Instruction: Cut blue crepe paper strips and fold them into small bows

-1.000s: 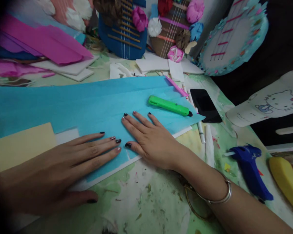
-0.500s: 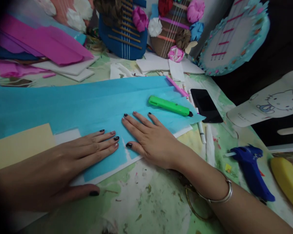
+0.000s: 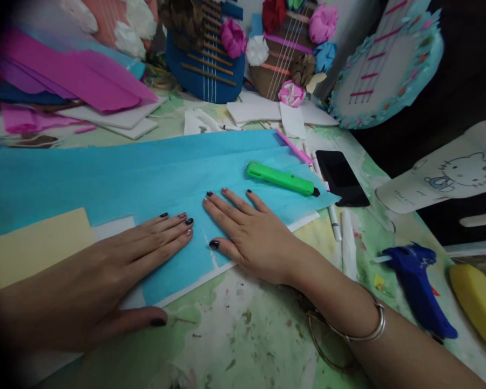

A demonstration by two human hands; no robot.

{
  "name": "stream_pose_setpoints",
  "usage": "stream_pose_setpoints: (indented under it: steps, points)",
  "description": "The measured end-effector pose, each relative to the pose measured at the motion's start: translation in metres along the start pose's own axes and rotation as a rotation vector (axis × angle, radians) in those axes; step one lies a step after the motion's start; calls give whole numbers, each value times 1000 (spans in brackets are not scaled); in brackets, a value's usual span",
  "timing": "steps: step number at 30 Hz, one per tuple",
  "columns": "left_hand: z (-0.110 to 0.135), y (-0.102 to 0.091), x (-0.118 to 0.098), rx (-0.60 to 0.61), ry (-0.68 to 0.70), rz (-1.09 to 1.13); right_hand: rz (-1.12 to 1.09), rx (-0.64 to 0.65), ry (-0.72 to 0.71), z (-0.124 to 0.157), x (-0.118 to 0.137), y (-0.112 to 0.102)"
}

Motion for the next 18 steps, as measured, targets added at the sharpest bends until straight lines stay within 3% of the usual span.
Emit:
stream_pose_setpoints:
  steps: [18]
  points:
    - [-4,-7,2,8,20,-6,-32,20,-14,0,-2,-2]
Point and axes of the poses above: each hand's wrist, its own z-axis away from the middle knuckle, its own y-axis out of the palm, x = y × z, the point moved 9 cm from there along -z, towards the middle knuckle, and after that the axes turned 5 degrees about -x, right-handed, at the moved point
